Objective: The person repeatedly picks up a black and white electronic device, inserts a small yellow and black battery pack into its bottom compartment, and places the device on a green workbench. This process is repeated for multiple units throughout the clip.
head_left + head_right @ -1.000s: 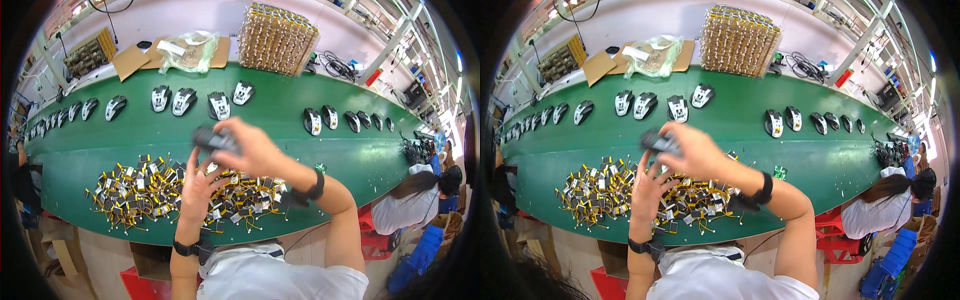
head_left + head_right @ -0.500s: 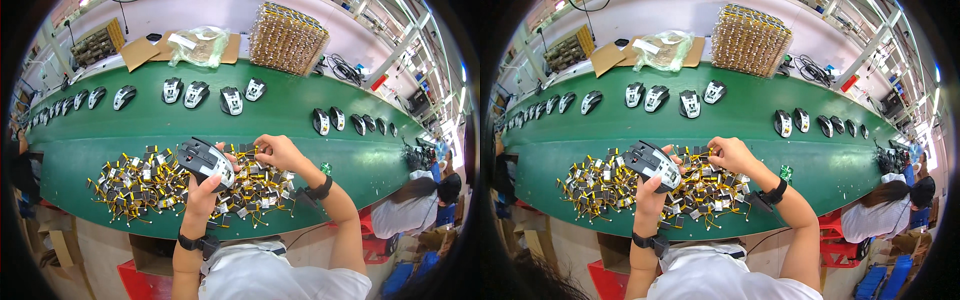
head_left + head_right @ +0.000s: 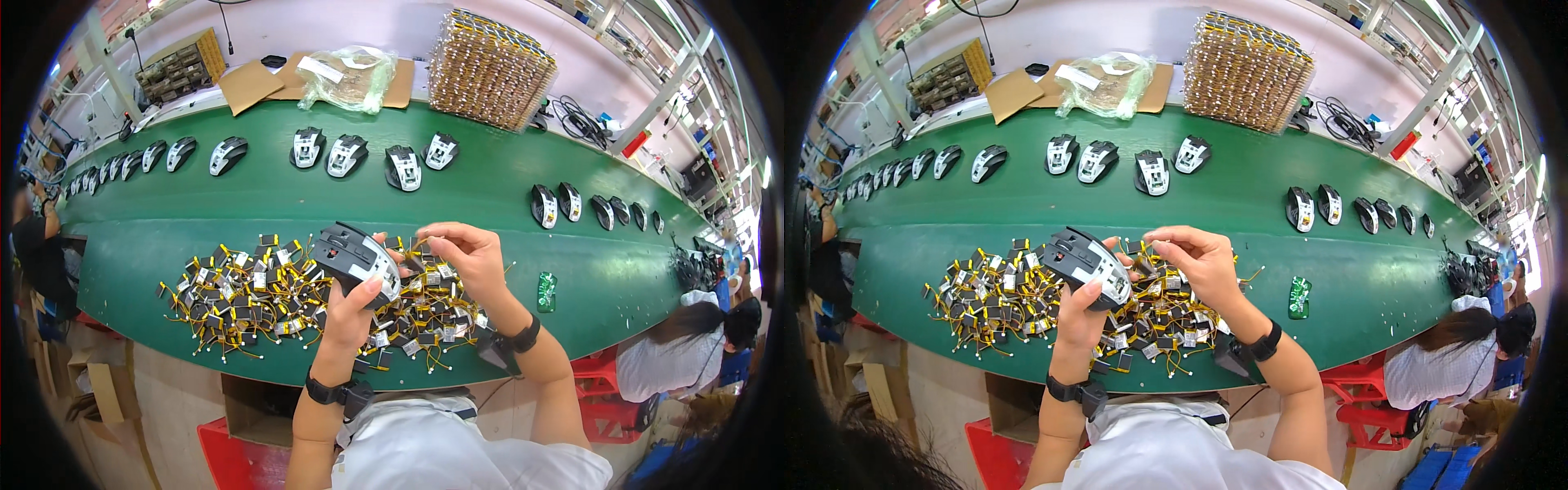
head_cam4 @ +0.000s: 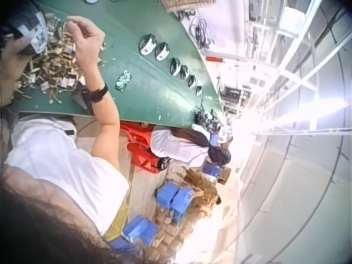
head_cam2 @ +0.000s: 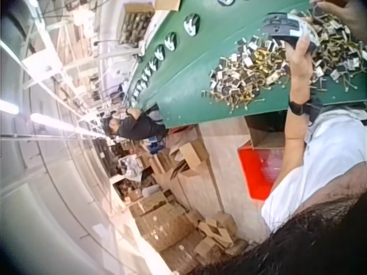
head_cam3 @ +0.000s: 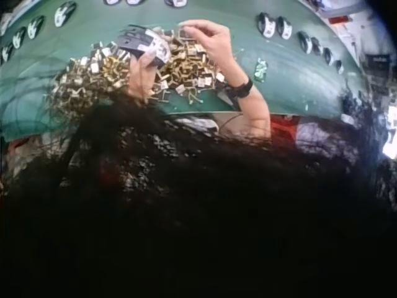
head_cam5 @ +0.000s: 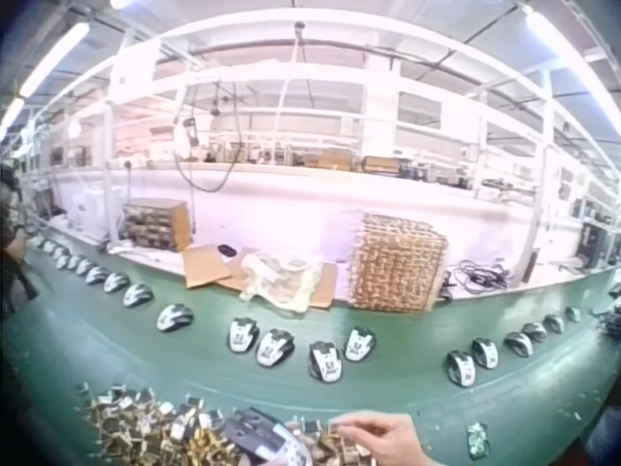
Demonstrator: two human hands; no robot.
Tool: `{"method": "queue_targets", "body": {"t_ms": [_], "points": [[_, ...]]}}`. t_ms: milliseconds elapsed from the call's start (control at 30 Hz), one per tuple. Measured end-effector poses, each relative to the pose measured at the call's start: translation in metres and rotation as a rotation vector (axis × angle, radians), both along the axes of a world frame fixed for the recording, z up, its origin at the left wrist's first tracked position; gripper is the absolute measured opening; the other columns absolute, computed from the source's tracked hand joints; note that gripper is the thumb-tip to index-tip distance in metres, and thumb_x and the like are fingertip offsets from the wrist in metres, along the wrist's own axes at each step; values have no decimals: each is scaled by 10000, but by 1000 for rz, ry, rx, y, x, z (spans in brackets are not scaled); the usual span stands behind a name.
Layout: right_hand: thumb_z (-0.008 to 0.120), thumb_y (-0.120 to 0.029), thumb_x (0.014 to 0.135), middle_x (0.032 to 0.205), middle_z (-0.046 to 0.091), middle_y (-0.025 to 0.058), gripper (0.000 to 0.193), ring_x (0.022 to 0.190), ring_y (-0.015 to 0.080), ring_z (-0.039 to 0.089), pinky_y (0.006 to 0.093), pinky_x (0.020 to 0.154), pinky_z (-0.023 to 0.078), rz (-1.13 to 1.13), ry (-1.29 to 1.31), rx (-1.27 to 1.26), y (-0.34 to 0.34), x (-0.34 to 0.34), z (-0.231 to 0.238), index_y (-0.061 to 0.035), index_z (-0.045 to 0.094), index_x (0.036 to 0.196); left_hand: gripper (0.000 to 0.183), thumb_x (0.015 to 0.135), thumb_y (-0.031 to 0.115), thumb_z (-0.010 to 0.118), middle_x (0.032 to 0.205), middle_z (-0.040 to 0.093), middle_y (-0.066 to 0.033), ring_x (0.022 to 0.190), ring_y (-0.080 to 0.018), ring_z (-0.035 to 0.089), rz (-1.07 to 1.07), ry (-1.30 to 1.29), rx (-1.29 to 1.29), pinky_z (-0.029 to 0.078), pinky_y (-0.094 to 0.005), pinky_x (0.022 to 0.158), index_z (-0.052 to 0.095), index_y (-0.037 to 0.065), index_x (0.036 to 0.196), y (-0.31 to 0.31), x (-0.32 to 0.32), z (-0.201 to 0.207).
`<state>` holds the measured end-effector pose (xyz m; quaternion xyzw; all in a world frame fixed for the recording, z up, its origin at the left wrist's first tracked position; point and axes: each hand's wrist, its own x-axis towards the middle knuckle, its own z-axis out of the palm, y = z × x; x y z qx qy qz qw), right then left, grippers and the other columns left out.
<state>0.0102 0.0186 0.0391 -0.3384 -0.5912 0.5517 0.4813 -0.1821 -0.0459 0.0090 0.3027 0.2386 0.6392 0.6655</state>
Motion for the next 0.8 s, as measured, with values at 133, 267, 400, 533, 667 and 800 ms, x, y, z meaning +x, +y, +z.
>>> {"method": "queue_targets", "body": {"t_ms": [133, 267, 400, 533, 667, 800], "points": [[683, -60, 921, 995, 701, 102, 389, 944, 133, 652, 268, 865, 509, 77, 240, -232, -21, -17, 13, 19, 561, 1282, 698, 828, 168, 675, 1185, 621, -152, 1108, -258, 626, -90, -88, -29, 466, -379, 1001, 386, -35, 1430, -3, -1, 0], [688, -94, 923, 973, 682, 74, 164, 871, 132, 631, 270, 810, 492, 172, 464, -484, -24, -18, 1, -36, 617, 1060, 723, 826, 183, 676, 1193, 615, -150, 1140, -229, 603, -103, -79, -25, 456, -359, 1007, 365, -41, 1439, -3, -1, 3], [680, -85, 926, 962, 681, 74, 93, 845, 136, 627, 305, 835, 500, 150, 410, -438, -34, -18, 8, -22, 646, 985, 795, 837, 342, 657, 1167, 616, -154, 1067, -232, 627, -72, 27, 43, 515, -365, 934, 334, -9, 1474, 0, -1, 0], [685, -81, 925, 918, 663, 58, 125, 804, 139, 637, 292, 785, 518, 187, 235, -380, -50, -19, 27, -9, 660, 1024, 875, 934, 548, 540, 1145, 610, -169, 1038, -248, 633, 39, 57, 79, 527, -373, 899, 130, 106, 1569, -5, -2, -1], [701, -43, 895, 871, 664, 54, 152, 737, 113, 626, 239, 602, 506, 151, -215, 88, -57, -15, 36, -31, 724, 1045, 806, 985, 599, 385, 1126, 611, -199, 1018, -266, 639, 60, -80, 94, 533, -371, 878, 143, 98, 1567, -3, 1, 4], [778, -29, 781, 861, 660, 64, 164, 690, 147, 625, 267, 587, 484, 35, -494, 448, -57, -21, 44, -54, 752, 942, 756, 1008, 577, 336, 1133, 606, -234, 1026, -272, 649, -52, -172, 142, 564, -372, 839, 109, 119, 1565, 2, -3, 0]]}}
